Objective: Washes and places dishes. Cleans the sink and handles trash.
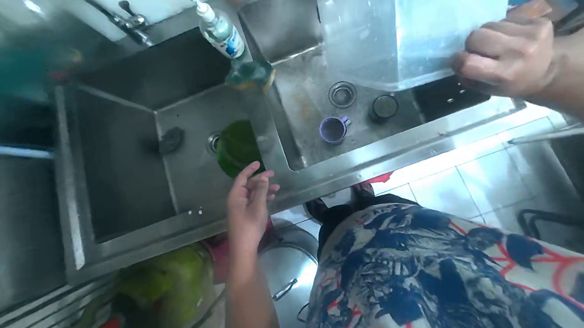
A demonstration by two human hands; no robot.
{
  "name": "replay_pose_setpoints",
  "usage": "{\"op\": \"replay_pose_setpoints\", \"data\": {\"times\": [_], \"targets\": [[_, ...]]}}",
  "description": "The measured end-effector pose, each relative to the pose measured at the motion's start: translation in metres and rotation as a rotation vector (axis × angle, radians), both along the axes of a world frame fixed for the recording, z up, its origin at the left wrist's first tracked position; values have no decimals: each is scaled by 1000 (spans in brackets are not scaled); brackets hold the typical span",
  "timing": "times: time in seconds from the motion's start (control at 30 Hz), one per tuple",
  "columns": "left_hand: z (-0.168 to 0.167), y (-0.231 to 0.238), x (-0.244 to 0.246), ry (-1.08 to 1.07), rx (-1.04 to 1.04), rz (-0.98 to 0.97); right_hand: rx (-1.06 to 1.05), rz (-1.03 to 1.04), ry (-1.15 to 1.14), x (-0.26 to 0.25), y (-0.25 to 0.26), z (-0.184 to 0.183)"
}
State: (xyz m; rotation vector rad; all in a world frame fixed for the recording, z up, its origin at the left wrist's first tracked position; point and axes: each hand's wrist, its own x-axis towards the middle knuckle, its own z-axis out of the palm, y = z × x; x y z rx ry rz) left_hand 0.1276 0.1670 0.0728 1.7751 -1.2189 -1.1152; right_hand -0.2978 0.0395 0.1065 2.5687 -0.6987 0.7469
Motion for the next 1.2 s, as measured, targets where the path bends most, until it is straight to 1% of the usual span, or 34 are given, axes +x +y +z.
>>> {"op": "replay_pose_setpoints", "data": {"times": [0.1, 0.23, 0.33, 0.43, 0.5, 0.57, 0.6, 0.73, 0.77, 0.83, 0.87, 0.9, 0.93, 0.97, 1.0, 1.03, 1.07, 1.1, 1.13, 1.2], "targets": [[-1, 4, -2, -9, 16, 9, -42, 20, 10, 4, -6, -1], [0, 6, -6, -16, 17, 10, 42, 75, 24, 10, -21, 6], [-1, 8, -10, -12, 13, 15, 17, 108, 37, 19, -24, 1], [-1, 6, -18, 26, 54, 13, 41, 182, 47, 23, -29, -1], [3, -2, -29, 58, 108, -3, 10, 223, 19, 25, -32, -3], [6, -13, -43, 162, 147, 13, -44, 277, -17, 28, -34, -6], [7, -21, -52, 255, 169, 43, -59, 301, -33, 29, -34, -6], [9, -69, -84, 753, 355, 250, -136, 406, -90, 33, -31, -10], [11, -81, -94, 847, 376, 308, -160, 442, -102, 35, -31, -11], [7, -102, -113, 993, 322, 437, -196, 521, -108, 41, -30, -11], [-3, -112, -122, 1029, 262, 524, -202, 551, -96, 42, -30, -12], [-18, -123, -130, 1034, 197, 604, -204, 560, -82, 41, -30, -14], [-30, -127, -135, 1020, 148, 624, -195, 544, -76, 38, -31, -19], [-34, -127, -138, 1004, 118, 618, -169, 497, -80, 34, -32, -26], [-29, -125, -142, 999, 93, 613, -113, 414, -100, 27, -33, -33], [-23, -122, -144, 1002, 76, 623, -8, 295, -144, 19, -31, -42], [-18, -119, -146, 984, 68, 629, 169, 161, -242, 11, -26, -51], [-17, -117, -147, 966, 57, 629, 415, 7, -387, 5, -18, -58], [-18, -115, -148, 936, 40, 612, 722, -135, -573, 1, -10, -59], [-25, -116, -157, 847, -1, 616, 1380, -310, -1072, 7, -4, -52]]}}
